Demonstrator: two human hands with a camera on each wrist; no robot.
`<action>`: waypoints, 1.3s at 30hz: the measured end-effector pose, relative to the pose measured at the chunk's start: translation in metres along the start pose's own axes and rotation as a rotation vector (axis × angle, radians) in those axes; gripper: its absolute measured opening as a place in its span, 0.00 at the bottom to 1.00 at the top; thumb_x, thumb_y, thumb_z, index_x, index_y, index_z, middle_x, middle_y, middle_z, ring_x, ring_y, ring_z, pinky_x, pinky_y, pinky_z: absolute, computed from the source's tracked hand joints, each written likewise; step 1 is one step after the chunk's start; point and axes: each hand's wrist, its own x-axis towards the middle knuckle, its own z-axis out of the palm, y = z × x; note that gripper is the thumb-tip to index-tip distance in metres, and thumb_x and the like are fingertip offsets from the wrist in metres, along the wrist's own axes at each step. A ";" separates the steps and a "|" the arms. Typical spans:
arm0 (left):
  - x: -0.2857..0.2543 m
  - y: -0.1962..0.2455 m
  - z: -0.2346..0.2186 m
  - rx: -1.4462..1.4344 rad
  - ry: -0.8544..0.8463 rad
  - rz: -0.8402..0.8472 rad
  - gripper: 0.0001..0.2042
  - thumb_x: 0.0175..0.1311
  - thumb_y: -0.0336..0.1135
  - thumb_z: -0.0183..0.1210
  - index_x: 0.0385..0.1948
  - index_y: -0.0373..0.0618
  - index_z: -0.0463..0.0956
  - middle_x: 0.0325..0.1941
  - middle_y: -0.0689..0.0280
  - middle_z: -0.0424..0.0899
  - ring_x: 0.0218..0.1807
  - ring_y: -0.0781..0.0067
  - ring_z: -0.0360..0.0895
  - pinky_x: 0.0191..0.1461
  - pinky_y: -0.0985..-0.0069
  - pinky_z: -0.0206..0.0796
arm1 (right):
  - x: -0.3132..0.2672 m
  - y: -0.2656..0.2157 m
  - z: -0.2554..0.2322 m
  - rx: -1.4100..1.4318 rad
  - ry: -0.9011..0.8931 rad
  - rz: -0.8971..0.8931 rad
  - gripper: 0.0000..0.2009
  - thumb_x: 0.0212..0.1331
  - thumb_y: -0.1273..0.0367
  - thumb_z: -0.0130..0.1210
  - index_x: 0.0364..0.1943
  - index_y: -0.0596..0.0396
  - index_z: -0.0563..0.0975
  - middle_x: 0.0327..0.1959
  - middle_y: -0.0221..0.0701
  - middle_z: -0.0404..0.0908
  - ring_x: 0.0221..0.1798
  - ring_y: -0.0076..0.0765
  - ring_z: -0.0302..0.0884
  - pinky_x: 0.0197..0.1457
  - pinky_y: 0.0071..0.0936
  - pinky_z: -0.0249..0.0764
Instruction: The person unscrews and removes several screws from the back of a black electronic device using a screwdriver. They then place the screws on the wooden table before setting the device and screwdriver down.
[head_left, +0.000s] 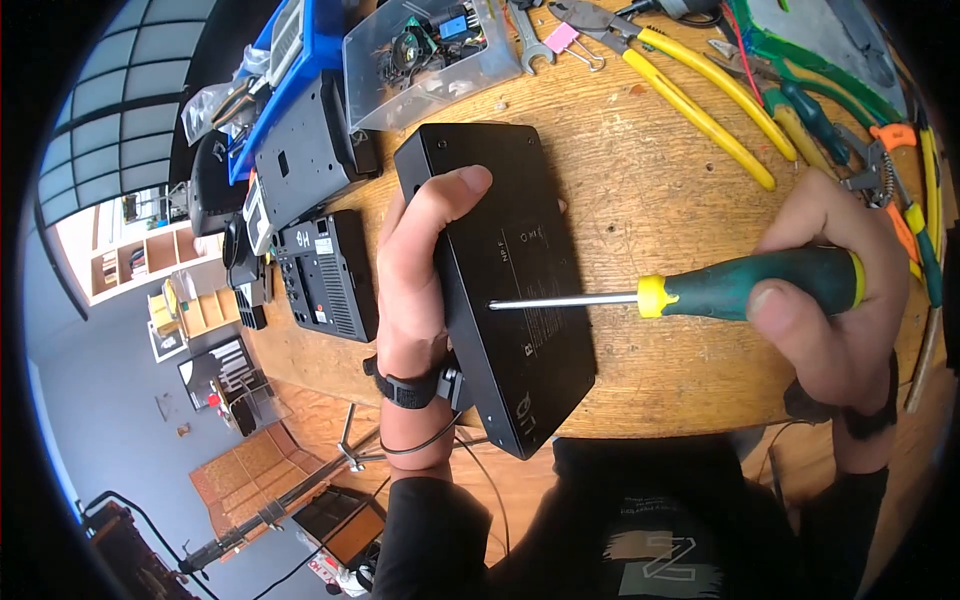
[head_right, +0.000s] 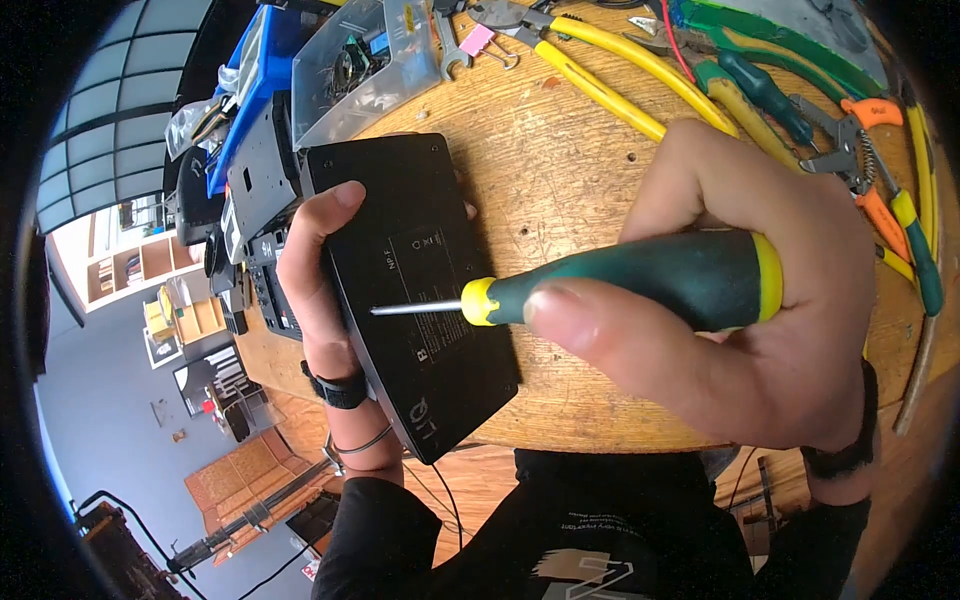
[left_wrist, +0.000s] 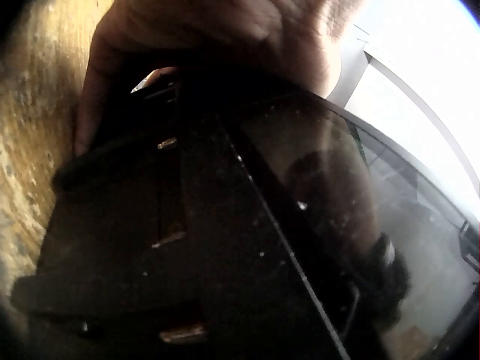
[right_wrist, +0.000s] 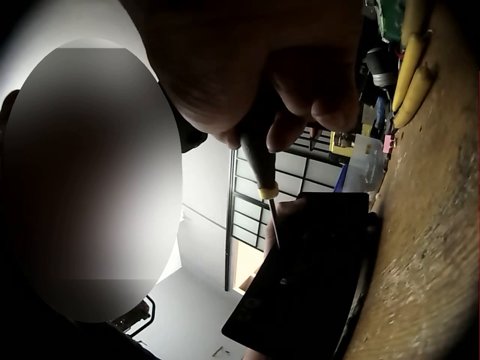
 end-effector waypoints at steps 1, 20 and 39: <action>0.000 0.000 0.001 -0.003 0.005 0.003 0.18 0.67 0.39 0.55 0.50 0.34 0.80 0.40 0.55 0.88 0.37 0.67 0.86 0.43 0.74 0.78 | -0.004 0.008 0.003 -0.019 0.052 0.012 0.21 0.45 0.66 0.74 0.42 0.57 0.75 0.36 0.29 0.75 0.31 0.23 0.70 0.35 0.23 0.64; 0.000 0.002 0.001 -0.021 -0.039 -0.022 0.18 0.67 0.41 0.56 0.50 0.35 0.79 0.40 0.54 0.88 0.39 0.66 0.86 0.45 0.72 0.79 | 0.011 -0.009 0.019 0.203 0.146 0.068 0.20 0.48 0.63 0.77 0.38 0.57 0.79 0.30 0.30 0.80 0.29 0.24 0.77 0.35 0.20 0.68; 0.001 0.014 -0.004 -0.353 -0.221 0.060 0.33 0.65 0.55 0.53 0.60 0.30 0.73 0.50 0.42 0.86 0.46 0.53 0.88 0.51 0.62 0.84 | 0.020 -0.010 0.016 0.664 0.263 0.536 0.10 0.66 0.68 0.67 0.37 0.57 0.77 0.19 0.22 0.72 0.15 0.16 0.67 0.19 0.17 0.63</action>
